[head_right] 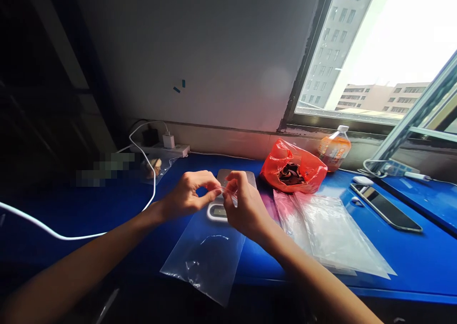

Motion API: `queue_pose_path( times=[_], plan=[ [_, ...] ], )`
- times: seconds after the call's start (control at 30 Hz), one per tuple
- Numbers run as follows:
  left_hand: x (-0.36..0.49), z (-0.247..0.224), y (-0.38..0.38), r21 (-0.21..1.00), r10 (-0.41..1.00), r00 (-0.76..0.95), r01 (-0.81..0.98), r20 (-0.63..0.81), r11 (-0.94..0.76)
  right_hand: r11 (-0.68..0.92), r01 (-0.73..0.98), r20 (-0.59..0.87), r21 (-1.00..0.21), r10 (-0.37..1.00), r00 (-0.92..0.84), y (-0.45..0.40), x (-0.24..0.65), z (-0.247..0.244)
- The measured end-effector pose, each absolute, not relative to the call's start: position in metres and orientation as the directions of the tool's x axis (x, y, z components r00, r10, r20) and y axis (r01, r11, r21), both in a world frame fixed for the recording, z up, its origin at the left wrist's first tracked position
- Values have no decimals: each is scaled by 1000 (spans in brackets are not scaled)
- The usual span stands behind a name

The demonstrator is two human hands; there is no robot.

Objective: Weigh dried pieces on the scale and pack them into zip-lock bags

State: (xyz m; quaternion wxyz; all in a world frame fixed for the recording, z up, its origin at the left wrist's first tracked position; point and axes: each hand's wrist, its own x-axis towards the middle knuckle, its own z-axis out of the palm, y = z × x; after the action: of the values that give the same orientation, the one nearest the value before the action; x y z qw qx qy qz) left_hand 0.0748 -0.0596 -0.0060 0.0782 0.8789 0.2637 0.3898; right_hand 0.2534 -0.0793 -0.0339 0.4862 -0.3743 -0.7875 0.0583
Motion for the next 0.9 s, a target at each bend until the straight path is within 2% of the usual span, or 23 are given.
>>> queue_pose_path(
  times=[0.3,0.4,0.5,0.67,0.9],
  plan=[
    [73,-1,-61,368,571,539,443,619,-817,704,574,694,-419,656,-298,-75,258,-30],
    [69,2,-60,392,621,619,482,481,-784,706,601,707,-374,637,-307,-74,255,-32],
    [68,1,-59,329,606,696,509,386,-795,713,602,706,-360,629,-324,-74,251,-36],
    [69,-3,-56,207,492,732,451,471,-868,735,576,685,-359,626,-372,-76,250,-35],
    [66,5,-57,277,467,726,376,504,-884,730,563,643,-388,652,-402,-77,254,-27]
  ],
)
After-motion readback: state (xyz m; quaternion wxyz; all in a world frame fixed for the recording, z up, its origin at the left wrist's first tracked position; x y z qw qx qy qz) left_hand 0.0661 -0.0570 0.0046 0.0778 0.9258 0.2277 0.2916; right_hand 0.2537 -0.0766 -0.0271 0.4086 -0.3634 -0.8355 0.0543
